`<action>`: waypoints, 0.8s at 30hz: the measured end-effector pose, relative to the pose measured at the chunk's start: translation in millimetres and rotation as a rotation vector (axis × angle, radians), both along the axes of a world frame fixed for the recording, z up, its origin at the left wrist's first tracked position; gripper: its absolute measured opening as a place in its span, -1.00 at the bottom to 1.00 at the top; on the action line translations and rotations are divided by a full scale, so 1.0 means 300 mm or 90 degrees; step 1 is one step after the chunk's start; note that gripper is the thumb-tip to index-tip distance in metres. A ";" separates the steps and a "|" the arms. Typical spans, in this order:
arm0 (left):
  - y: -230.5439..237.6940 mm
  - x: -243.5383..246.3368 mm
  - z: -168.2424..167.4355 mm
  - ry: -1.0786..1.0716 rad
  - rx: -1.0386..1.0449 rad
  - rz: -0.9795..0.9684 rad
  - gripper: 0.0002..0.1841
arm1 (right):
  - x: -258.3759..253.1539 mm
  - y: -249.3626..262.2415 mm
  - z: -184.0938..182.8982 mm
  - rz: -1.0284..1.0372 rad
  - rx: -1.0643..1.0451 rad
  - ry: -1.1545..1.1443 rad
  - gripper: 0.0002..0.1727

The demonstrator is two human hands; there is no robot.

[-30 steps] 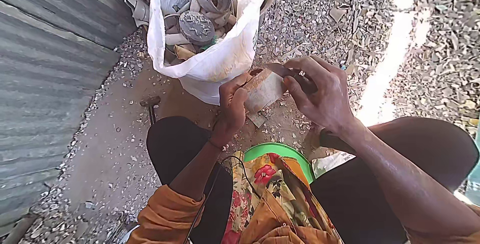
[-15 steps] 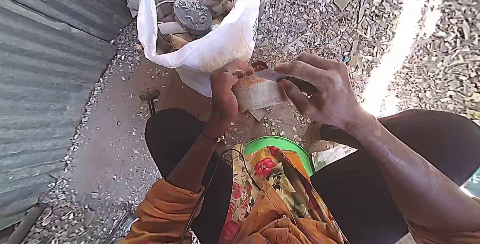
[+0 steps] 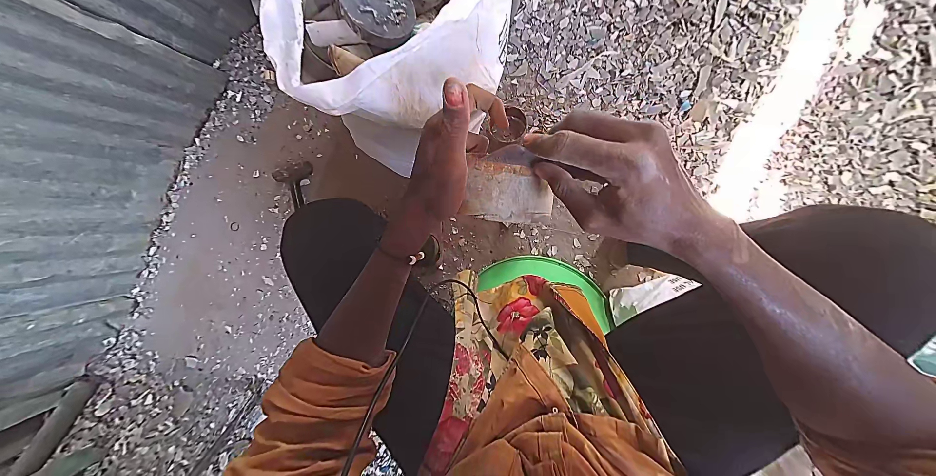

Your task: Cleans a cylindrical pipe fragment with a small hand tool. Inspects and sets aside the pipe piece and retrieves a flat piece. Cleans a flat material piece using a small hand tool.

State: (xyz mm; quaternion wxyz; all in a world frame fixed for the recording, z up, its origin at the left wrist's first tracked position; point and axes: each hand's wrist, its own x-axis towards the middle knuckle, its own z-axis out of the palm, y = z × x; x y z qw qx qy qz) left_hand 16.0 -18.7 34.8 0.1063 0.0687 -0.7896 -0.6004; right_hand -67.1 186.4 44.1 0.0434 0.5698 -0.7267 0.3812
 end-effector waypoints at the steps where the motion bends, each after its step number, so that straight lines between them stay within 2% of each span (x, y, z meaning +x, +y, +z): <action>1: -0.005 0.003 0.002 -0.010 0.021 -0.009 -0.33 | 0.000 0.001 0.000 0.008 -0.003 0.002 -0.66; 4: -0.023 0.003 -0.003 -0.005 0.085 -0.011 -0.31 | 0.014 0.006 0.000 0.046 -0.006 0.004 -0.67; 7: -0.050 0.001 0.001 -0.010 0.090 0.010 -0.30 | 0.033 0.010 0.008 0.093 0.002 -0.011 -0.67; 10: -0.062 0.003 0.013 -0.013 0.094 -0.021 -0.30 | 0.022 0.019 0.021 0.055 -0.025 -0.034 -0.69; 12: -0.050 0.008 0.016 0.013 0.161 -0.053 -0.27 | 0.000 0.017 0.026 0.008 -0.055 -0.066 -0.72; 15: -0.038 0.015 0.014 0.055 0.247 -0.075 -0.30 | -0.002 0.008 0.020 0.019 -0.110 -0.097 -0.72; 19: -0.037 0.041 0.012 0.084 0.325 -0.035 -0.45 | 0.032 0.012 0.036 0.053 -0.132 -0.052 -0.70; 24: -0.072 0.046 -0.004 0.168 0.370 -0.088 -0.80 | 0.036 0.027 0.064 0.052 -0.146 -0.046 -0.71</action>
